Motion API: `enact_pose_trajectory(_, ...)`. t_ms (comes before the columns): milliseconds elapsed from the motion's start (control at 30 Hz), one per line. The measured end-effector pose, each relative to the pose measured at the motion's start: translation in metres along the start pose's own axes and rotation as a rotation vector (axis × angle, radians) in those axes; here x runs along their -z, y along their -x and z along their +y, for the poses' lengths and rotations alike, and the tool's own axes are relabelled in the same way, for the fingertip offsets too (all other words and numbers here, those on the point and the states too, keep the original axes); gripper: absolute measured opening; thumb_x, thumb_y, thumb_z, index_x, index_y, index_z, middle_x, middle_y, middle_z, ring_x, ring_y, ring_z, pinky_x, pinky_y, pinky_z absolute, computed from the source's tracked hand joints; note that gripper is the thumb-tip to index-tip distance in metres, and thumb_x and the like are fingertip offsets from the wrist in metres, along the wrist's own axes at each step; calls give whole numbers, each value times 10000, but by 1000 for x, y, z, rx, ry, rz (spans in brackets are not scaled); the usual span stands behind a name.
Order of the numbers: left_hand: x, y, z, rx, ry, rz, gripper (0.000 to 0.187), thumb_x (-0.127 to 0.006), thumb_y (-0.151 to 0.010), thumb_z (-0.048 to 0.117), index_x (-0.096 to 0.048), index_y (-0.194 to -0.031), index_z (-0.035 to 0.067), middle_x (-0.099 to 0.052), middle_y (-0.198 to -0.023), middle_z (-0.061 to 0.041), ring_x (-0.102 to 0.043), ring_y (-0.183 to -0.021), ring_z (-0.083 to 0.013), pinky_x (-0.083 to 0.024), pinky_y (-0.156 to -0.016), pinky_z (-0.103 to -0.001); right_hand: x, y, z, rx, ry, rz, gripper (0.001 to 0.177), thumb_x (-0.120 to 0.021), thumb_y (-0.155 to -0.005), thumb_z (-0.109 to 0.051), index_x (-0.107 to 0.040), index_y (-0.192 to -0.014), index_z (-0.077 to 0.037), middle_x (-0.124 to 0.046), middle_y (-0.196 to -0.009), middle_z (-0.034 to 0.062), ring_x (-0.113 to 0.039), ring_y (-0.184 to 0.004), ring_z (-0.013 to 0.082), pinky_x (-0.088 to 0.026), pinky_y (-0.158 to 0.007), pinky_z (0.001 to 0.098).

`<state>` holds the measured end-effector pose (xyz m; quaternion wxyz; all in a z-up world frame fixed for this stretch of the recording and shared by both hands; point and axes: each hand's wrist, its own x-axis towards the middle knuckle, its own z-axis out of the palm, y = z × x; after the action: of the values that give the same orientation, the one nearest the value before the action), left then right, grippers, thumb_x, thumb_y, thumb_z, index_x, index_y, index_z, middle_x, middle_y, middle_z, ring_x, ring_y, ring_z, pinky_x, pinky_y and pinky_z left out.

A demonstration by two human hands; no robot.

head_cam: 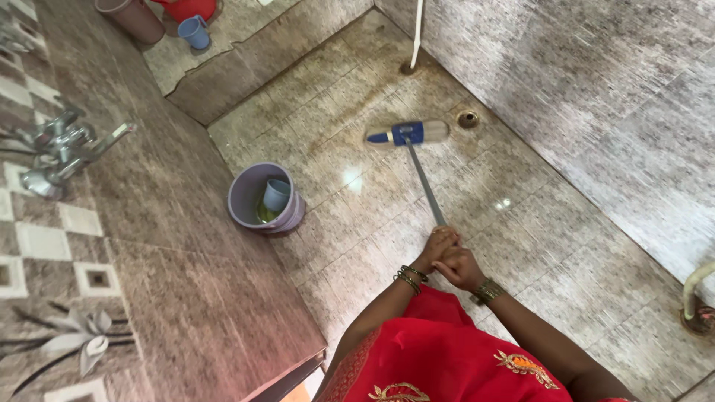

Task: The person mops the tiled bathroom floor using a flat mop, moving it back and forth across the surface. They work around a bucket and a drain, covering the area near the sink and the doorway.

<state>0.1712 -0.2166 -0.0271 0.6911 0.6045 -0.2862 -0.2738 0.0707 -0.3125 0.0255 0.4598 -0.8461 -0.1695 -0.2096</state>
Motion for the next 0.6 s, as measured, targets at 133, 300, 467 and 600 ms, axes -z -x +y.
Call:
enact_pose_trajectory(133, -15, 31, 8, -104, -128, -136, 311, -588, -1089, 257, -727, -958, 12, -705, -1028, -126, -563, -1166, -268, -384, -1104, -419, 6, 19, -46, -173, -48, -14, 476, -720, -909, -178, -532, -490, -52, -554, -465, 61, -500, -398, 161, -399, -446, 336)
enact_pose_trajectory(300, -30, 88, 26, -640, -485, -80, 298, -585, -941, 293, -667, -1094, 50, -693, -1086, -118, -620, -1128, -296, -473, -1018, -426, 8, 41, -121, -375, -125, 70, 506, -700, -928, -187, -502, -490, -30, -457, -420, 42, -374, -379, 115, -291, -392, 319)
enact_pose_trajectory(467, -59, 152, 77, -713, -287, -176, 224, -605, -898, 283, -631, -968, 71, -684, -1021, -93, -645, -1029, -312, -497, -961, -440, 16, 55, -224, -436, -104, 154, 480, -692, -940, -182, -508, -542, 15, -479, -462, 50, -381, -414, 99, -281, -407, 312)
enact_pose_trajectory(600, -87, 199, 120, -513, -302, -192, 173, -624, -914, 226, -610, -940, 56, -667, -983, -101, -635, -983, -314, -510, -914, -439, 30, 65, -291, -453, -108, 179, 427, -679, -932, -166, -559, -562, 13, -512, -477, 47, -416, -423, 98, -294, -411, 315)
